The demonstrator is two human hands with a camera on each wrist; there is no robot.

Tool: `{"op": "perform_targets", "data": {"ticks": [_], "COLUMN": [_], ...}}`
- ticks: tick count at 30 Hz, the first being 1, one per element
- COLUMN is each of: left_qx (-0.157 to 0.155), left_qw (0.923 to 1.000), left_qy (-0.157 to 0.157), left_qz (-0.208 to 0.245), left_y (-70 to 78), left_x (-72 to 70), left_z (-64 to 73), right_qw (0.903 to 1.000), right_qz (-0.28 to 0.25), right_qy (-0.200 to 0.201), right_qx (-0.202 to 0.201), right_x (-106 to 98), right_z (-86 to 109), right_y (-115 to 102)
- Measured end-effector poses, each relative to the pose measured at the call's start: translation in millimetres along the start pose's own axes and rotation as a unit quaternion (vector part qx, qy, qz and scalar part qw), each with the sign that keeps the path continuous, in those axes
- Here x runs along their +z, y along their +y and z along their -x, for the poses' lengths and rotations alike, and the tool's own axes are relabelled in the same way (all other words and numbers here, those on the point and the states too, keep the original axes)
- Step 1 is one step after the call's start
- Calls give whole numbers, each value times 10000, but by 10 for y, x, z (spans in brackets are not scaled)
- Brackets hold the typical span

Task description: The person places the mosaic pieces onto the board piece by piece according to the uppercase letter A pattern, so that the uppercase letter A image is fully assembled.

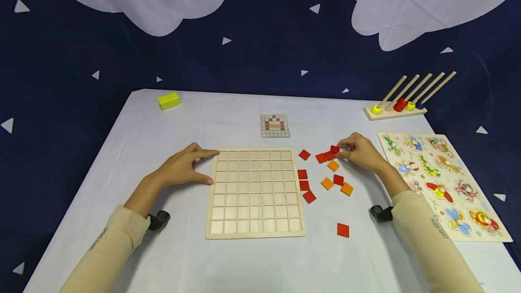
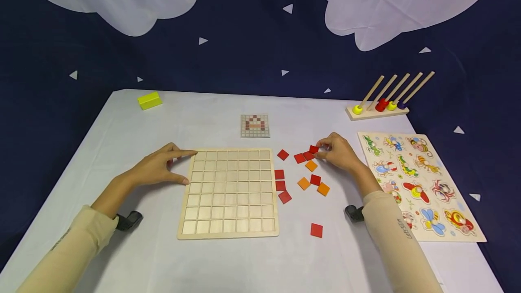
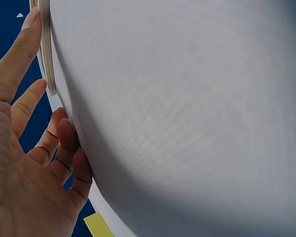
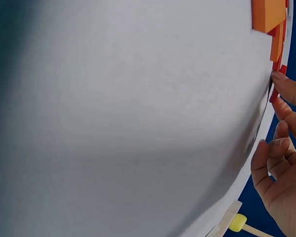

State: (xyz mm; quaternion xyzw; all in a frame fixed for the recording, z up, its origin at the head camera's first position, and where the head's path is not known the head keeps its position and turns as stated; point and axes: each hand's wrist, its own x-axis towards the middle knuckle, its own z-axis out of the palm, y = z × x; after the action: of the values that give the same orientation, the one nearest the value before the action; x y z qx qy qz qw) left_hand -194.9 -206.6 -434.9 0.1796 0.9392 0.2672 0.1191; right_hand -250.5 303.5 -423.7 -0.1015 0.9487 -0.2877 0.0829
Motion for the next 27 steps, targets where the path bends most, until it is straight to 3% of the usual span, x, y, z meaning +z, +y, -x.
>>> {"op": "perform_targets", "data": {"ticks": [13, 27], "left_qx": [-39, -31], "left_qw": [10000, 9999], "left_qy": [-55, -71], "left_qz": [16, -128], "left_y": [-5, -9], "left_x": [-5, 6], "left_z": [-15, -26], "right_qw": [9988, 9968], "right_qz": [127, -207], "right_qy": [171, -20], "right_qx": [-446, -769], "right_x": [-10, 129], "right_z": [-4, -95], "right_y": [-213, -616]}}
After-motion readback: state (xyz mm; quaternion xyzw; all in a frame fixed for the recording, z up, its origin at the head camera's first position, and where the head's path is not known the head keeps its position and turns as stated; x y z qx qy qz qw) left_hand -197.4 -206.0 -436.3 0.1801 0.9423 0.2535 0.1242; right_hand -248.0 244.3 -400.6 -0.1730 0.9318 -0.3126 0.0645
